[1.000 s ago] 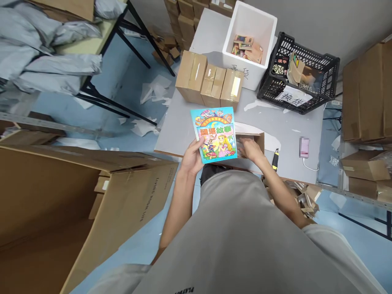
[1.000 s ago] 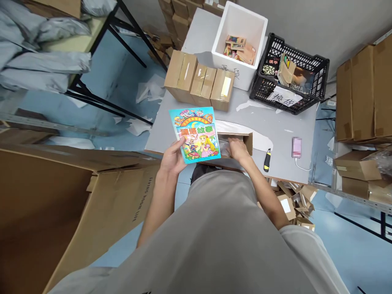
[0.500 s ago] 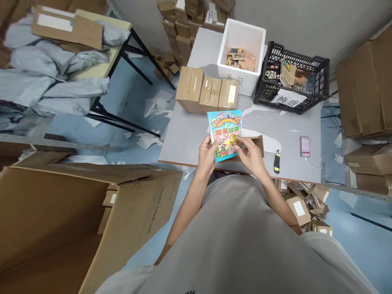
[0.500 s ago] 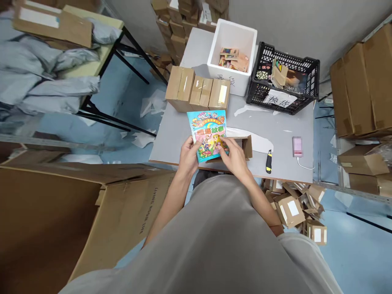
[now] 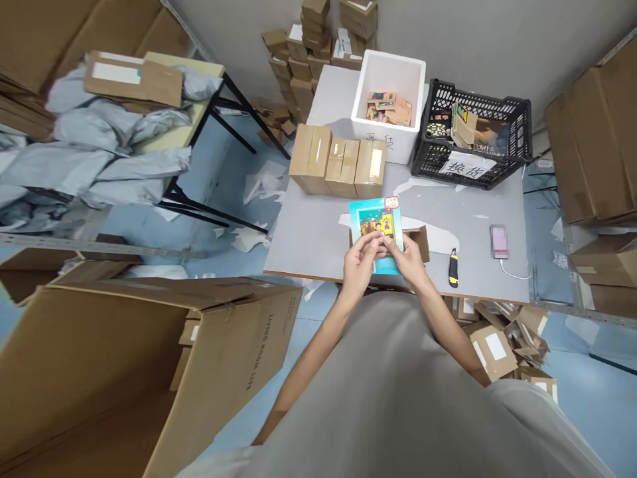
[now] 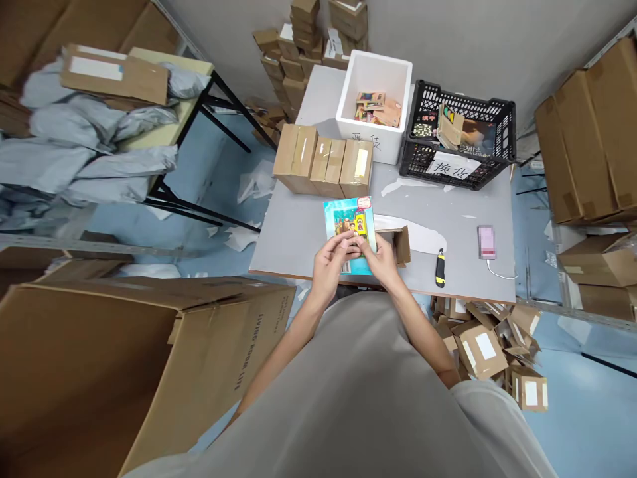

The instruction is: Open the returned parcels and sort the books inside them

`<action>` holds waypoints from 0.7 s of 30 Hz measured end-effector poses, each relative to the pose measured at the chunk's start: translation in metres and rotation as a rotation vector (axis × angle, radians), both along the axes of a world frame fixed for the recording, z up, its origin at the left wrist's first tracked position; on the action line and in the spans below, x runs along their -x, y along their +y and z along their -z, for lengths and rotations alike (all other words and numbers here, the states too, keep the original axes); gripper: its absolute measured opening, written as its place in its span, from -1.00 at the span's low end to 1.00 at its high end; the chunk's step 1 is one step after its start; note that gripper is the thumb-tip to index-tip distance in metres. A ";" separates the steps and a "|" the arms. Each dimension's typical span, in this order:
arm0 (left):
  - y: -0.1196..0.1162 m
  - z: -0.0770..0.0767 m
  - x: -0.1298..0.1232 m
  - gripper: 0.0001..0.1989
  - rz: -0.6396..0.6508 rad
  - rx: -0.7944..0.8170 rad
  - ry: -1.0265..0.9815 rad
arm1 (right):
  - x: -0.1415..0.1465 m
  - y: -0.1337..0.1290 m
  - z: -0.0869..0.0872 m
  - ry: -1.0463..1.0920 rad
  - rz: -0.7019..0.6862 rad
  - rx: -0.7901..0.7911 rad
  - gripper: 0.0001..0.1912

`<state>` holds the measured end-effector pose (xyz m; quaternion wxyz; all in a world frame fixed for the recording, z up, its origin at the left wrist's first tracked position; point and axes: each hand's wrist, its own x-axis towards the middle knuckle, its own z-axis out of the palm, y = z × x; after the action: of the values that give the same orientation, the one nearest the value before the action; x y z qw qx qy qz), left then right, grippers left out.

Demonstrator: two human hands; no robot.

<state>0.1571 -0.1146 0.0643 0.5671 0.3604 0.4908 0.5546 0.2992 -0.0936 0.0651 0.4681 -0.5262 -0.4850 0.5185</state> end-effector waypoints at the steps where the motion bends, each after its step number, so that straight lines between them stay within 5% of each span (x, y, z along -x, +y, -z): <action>1: 0.001 0.002 0.005 -0.36 -0.054 -0.020 0.064 | -0.001 0.001 0.001 0.040 0.003 0.027 -0.32; 5: 0.009 0.008 0.036 -0.34 -0.267 -0.031 0.218 | -0.008 0.002 -0.004 0.169 0.060 0.103 -0.32; 9: 0.015 0.007 0.054 -0.24 -0.015 0.170 -0.043 | -0.010 0.007 -0.012 0.251 0.058 0.133 -0.27; 11: 0.017 0.005 0.052 -0.26 0.037 0.216 -0.121 | -0.009 0.010 -0.013 0.245 0.051 0.130 -0.27; 16: 0.017 0.004 0.039 -0.33 -0.098 0.160 -0.105 | -0.016 0.018 0.000 0.144 0.039 0.073 -0.27; 21: 0.019 0.000 0.028 -0.38 -0.252 0.020 0.053 | -0.030 0.018 0.004 -0.089 0.248 -0.100 -0.28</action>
<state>0.1295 -0.0958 0.0647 0.4833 0.3046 0.5527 0.6068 0.3292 -0.0756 0.0611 0.5322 -0.5804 -0.4618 0.4081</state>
